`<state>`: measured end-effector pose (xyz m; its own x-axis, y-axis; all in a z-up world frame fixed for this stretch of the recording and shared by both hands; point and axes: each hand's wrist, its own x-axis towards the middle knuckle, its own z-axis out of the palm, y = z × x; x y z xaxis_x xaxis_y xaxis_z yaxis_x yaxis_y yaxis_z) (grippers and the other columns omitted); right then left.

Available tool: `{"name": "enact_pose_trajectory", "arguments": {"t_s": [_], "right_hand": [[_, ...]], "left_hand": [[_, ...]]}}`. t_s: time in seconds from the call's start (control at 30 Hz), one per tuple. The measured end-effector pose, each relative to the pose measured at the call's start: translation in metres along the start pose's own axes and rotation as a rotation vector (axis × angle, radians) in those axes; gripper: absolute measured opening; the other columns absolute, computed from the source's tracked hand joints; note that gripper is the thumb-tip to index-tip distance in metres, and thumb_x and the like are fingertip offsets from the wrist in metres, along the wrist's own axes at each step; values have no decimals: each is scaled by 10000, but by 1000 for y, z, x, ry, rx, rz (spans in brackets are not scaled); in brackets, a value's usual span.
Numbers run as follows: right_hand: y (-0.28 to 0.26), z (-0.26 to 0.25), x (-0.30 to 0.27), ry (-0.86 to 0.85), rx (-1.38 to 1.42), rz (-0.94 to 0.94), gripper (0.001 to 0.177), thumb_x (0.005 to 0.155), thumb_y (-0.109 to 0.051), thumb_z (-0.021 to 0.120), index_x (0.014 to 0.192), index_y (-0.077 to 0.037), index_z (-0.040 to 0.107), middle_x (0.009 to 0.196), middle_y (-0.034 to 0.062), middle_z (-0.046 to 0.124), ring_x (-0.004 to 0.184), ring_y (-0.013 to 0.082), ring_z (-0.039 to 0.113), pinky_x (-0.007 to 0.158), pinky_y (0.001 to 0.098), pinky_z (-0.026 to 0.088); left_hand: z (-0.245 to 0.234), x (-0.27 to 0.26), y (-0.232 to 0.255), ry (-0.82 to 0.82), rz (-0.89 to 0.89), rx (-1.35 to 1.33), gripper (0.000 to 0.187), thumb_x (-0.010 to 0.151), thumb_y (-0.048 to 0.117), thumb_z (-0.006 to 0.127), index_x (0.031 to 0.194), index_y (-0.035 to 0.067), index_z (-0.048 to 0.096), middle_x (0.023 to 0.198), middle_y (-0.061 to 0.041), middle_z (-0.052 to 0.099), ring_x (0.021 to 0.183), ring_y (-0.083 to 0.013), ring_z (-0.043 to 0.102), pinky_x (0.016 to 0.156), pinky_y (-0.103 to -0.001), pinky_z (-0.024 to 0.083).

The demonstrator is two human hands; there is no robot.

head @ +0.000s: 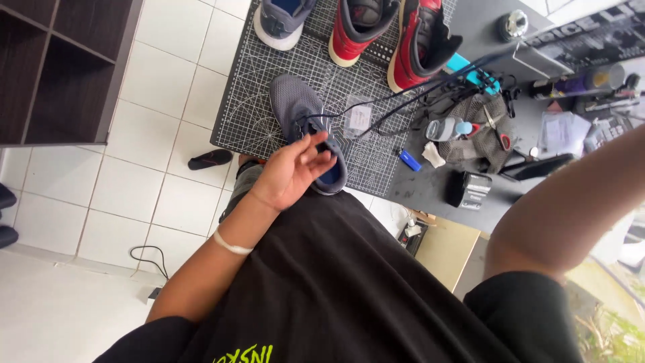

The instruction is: The person threads a blue shoelace through the eyelets of a grey sneaker, pulling the lace tight and adjusting the fit. The person continues to lace the shoe from the bottom eyelets up to the top, finishing by tying the laces into a knot.

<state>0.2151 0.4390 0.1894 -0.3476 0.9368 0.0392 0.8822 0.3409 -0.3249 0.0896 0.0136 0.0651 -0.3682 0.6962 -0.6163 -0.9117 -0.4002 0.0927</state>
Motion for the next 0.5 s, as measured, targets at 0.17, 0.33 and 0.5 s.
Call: {"name": "enact_pose_trajectory", "arguments": {"t_s": [0.17, 0.33, 0.5], "right_hand": [[-137, 70, -200, -776, 66, -518, 371, 795, -291, 629, 1110, -125, 526, 1035, 29, 593, 766, 157, 574, 674, 311, 445], [-106, 186, -243, -737, 166, -813, 341, 749, -166, 565, 1044, -1, 524, 891, 180, 571, 784, 371, 548, 672, 440, 420], [-98, 182, -250, -543, 239, -705, 378, 695, 12, 466, 1073, -2, 459, 803, 190, 552, 652, 380, 533, 561, 474, 404]], "left_hand": [[-4, -65, 10, 66, 98, 753, 342, 878, 209, 427, 1112, -27, 509, 546, -11, 392, 513, -161, 521, 824, -333, 498], [12, -123, 42, 212, 70, 1339, 300, 866, 259, 410, 970, 74, 623, 525, -31, 512, 523, -99, 538, 719, -246, 485], [-67, -195, 131, 506, 208, 1345, 228, 892, 196, 498, 853, 15, 631, 643, -55, 577, 545, -125, 509, 531, -233, 397]]}}
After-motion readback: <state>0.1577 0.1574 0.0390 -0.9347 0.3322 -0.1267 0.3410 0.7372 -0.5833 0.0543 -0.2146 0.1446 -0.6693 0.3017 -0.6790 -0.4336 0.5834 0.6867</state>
